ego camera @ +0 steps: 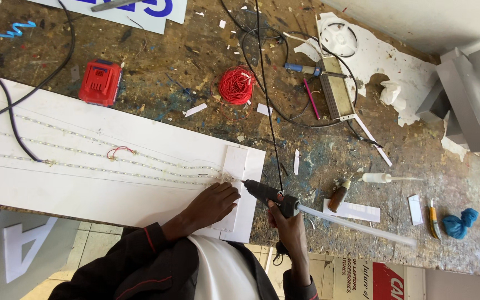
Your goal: The person connects wires to LED strips and a power supply, then applies glue from a glue gun to secure the components on a white board.
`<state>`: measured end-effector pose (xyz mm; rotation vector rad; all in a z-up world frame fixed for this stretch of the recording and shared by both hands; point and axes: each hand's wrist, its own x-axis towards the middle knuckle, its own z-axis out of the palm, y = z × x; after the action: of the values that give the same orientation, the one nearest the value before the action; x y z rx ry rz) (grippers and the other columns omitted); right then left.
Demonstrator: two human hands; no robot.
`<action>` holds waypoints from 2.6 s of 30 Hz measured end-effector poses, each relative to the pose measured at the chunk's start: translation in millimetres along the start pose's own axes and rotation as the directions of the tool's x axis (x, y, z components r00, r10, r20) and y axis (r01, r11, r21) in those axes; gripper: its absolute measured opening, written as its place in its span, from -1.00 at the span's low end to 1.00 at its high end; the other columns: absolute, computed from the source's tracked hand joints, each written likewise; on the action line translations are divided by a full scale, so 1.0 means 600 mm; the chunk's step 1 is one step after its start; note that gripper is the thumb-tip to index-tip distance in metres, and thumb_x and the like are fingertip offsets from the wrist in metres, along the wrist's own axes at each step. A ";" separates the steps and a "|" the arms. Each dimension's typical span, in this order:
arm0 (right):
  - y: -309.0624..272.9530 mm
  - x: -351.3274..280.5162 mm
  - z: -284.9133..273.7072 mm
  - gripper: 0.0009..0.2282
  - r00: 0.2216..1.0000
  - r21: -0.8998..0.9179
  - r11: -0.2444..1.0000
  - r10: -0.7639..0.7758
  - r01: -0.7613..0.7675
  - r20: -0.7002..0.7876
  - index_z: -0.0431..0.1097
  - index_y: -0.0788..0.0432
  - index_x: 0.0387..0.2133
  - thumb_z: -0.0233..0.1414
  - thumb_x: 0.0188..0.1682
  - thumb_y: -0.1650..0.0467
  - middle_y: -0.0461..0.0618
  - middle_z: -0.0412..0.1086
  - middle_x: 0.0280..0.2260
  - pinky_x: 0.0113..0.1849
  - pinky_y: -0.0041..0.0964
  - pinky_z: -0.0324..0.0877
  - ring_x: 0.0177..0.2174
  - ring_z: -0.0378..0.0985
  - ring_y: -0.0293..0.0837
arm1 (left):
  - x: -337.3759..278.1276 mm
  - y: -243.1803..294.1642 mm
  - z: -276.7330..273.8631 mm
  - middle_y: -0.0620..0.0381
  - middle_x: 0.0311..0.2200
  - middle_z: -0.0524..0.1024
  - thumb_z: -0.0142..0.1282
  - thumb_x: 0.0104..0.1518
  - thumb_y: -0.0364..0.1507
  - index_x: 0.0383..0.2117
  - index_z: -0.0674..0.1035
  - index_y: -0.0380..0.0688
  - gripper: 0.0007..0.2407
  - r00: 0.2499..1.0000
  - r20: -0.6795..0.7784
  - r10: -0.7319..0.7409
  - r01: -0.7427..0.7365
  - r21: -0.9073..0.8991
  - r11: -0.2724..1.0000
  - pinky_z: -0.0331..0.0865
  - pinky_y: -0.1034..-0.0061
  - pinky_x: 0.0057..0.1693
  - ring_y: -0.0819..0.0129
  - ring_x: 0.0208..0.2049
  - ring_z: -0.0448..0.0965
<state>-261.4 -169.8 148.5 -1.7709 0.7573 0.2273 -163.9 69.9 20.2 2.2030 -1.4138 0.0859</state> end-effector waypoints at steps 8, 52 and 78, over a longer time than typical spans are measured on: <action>-0.010 -0.005 0.004 -0.78 0.999 -0.043 0.999 0.010 -0.012 -0.037 0.52 0.19 -0.36 0.18 0.22 0.30 -0.07 0.36 -0.63 -0.48 -0.27 0.26 -0.61 0.34 -0.22 | -0.039 -0.018 0.026 0.12 -0.18 0.63 0.11 0.50 -0.36 -0.15 0.69 -0.11 -0.85 0.999 -0.026 -0.030 0.024 -0.195 0.981 0.44 0.22 0.09 0.13 -0.10 0.58; 0.006 0.014 0.046 -0.76 0.998 -0.098 0.995 -0.010 0.004 -0.063 0.72 0.24 -0.15 0.25 0.11 0.30 -0.03 0.53 -0.56 -0.45 -0.28 0.40 -0.57 0.46 -0.23 | -0.115 -0.034 -0.008 0.21 -0.36 0.63 0.18 0.45 -0.36 -0.31 0.68 -0.05 -0.84 0.971 -0.080 -0.223 0.210 -0.151 0.966 0.42 0.27 -0.05 0.22 -0.18 0.56; -0.047 0.032 0.183 -0.83 0.951 0.349 0.886 -0.305 0.304 -0.053 0.48 0.26 -0.17 0.08 0.27 0.36 0.10 0.59 -0.43 -0.07 -0.16 0.66 -0.37 0.69 -0.07 | -0.077 -0.101 0.023 0.07 -0.19 0.52 0.31 0.32 -0.47 -0.12 0.62 -0.12 -0.89 0.816 -0.280 -0.506 0.532 0.020 0.846 0.43 0.16 -0.03 0.04 -0.12 0.52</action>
<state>-205.5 -72.6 123.6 -1.5151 0.4703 -0.1145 -135.6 121.7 -30.0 2.4719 -0.6383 0.2499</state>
